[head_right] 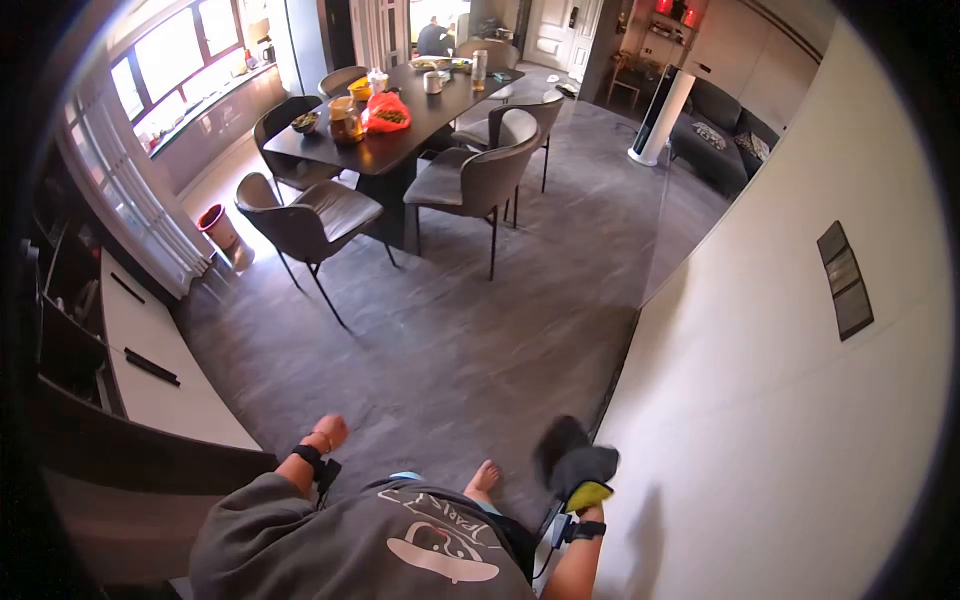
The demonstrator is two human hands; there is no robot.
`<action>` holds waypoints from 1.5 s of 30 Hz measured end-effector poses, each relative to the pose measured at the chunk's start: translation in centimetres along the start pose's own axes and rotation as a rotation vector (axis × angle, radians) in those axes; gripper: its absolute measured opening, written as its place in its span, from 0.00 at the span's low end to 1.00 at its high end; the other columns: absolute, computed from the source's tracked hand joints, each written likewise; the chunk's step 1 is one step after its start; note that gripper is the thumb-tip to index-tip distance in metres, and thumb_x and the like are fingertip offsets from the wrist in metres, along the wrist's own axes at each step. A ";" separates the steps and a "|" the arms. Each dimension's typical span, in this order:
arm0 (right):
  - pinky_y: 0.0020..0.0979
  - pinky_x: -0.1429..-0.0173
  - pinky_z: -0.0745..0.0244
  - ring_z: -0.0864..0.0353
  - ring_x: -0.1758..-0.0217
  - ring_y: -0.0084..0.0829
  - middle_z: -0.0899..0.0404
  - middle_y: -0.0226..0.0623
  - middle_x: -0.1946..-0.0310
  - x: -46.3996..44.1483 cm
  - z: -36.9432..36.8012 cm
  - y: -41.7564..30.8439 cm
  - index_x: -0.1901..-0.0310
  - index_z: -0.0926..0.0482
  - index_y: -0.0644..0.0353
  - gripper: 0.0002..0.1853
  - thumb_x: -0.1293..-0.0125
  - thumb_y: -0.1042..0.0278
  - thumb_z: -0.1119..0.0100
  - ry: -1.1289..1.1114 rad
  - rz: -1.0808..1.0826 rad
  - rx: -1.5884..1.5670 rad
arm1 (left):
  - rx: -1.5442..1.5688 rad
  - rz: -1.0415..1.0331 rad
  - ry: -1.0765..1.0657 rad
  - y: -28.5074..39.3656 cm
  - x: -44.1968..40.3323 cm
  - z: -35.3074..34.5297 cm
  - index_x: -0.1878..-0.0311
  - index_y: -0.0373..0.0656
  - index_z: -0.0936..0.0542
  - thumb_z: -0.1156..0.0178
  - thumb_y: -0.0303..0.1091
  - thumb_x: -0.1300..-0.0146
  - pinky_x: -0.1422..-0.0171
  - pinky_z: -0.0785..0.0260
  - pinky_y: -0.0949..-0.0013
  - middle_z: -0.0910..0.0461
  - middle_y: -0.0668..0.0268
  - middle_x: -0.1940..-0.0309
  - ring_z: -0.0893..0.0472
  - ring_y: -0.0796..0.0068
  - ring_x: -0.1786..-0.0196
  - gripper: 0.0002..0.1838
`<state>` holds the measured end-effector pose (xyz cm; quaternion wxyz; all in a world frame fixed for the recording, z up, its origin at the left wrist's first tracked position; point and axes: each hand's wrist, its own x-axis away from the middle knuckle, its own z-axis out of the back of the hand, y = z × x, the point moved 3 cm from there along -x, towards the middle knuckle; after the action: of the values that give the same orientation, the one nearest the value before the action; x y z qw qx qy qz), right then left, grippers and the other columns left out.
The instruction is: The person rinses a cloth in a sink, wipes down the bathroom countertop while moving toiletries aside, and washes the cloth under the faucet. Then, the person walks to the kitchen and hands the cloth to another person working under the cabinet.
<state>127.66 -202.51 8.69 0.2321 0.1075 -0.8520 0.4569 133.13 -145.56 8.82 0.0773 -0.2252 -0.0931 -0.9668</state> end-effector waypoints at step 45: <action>0.31 0.46 0.35 0.30 0.52 0.32 0.30 0.34 0.53 -59.7 20.0 -36.1 0.49 0.35 0.59 0.22 0.38 0.53 0.66 0.226 -0.468 1.374 | 0.960 -1.307 0.519 65.3 -39.9 56.7 0.67 0.40 0.26 0.44 0.24 0.51 0.60 0.34 0.67 0.25 0.63 0.68 0.25 0.67 0.67 0.06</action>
<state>187.90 -241.00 -4.01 0.2903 0.3603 -0.2990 0.8346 204.88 -192.52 50.28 -0.3903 0.1600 -0.5835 -0.6940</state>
